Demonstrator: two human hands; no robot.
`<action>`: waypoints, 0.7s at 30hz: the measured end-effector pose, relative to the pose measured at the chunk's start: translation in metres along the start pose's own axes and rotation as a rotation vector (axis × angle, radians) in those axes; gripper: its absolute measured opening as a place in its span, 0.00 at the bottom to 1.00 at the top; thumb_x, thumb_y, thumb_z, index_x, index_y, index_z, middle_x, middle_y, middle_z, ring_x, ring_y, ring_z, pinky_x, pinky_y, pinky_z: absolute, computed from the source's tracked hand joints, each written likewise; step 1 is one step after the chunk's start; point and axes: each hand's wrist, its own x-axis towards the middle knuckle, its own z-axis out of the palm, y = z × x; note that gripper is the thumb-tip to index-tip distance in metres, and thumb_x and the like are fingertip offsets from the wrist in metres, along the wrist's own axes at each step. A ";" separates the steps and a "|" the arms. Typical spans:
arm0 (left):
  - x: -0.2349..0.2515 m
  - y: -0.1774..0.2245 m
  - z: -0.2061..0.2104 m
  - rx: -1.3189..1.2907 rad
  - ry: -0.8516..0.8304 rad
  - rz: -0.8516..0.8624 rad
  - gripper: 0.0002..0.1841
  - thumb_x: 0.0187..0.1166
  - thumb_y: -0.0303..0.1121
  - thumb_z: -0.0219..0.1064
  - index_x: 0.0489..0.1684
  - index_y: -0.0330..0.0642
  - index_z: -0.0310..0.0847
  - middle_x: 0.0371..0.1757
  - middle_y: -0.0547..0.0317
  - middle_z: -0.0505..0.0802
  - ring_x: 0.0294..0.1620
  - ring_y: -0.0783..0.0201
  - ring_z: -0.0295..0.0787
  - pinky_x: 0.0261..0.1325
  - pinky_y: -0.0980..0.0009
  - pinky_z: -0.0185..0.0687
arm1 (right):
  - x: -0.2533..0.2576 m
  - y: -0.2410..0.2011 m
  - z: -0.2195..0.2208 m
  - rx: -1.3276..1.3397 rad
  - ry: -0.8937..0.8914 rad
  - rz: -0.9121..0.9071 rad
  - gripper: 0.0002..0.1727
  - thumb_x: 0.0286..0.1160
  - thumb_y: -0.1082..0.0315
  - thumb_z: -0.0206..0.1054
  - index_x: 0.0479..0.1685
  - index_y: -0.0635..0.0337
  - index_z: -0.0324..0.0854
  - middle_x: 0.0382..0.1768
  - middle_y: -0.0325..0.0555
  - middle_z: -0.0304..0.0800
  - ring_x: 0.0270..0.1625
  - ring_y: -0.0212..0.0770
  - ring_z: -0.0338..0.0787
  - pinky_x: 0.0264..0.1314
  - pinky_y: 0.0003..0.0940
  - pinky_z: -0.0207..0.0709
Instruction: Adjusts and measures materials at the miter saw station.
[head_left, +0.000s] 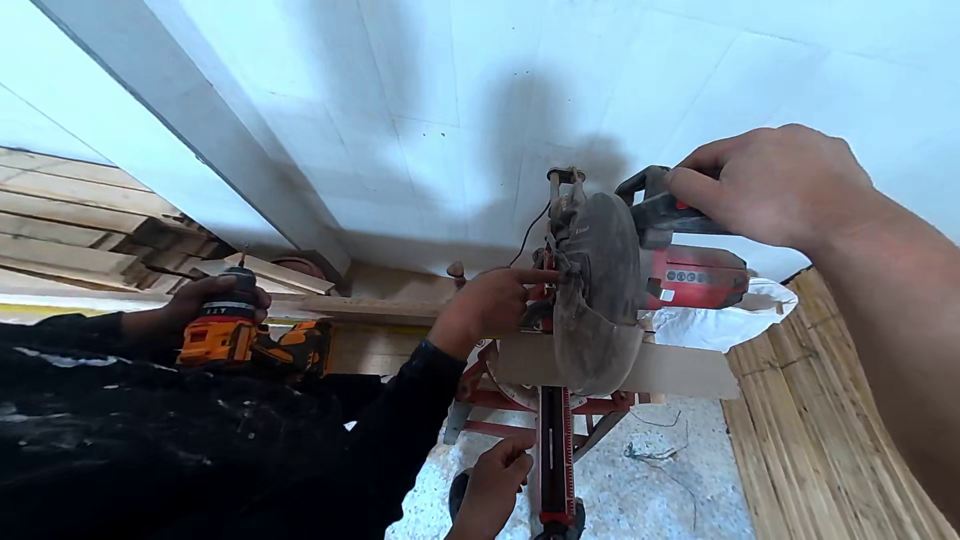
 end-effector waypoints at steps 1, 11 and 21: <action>-0.001 0.002 0.001 0.003 -0.002 -0.005 0.16 0.89 0.26 0.57 0.70 0.32 0.80 0.55 0.43 0.91 0.50 0.55 0.89 0.59 0.59 0.83 | 0.000 0.000 0.000 0.000 -0.001 0.000 0.34 0.79 0.29 0.40 0.44 0.33 0.91 0.38 0.47 0.93 0.47 0.58 0.91 0.36 0.67 0.71; 0.006 0.005 0.012 0.007 -0.020 0.044 0.16 0.89 0.25 0.58 0.70 0.31 0.80 0.53 0.42 0.91 0.49 0.55 0.90 0.58 0.59 0.84 | 0.000 0.002 0.000 0.020 -0.014 -0.007 0.32 0.80 0.29 0.42 0.45 0.33 0.92 0.38 0.45 0.93 0.47 0.56 0.91 0.38 0.66 0.72; 0.010 0.024 0.018 0.205 0.285 0.927 0.25 0.81 0.44 0.68 0.72 0.38 0.82 0.64 0.47 0.89 0.57 0.61 0.91 0.57 0.62 0.93 | 0.000 0.003 0.003 0.033 0.021 -0.017 0.32 0.77 0.30 0.43 0.44 0.32 0.93 0.36 0.42 0.93 0.45 0.53 0.92 0.36 0.64 0.73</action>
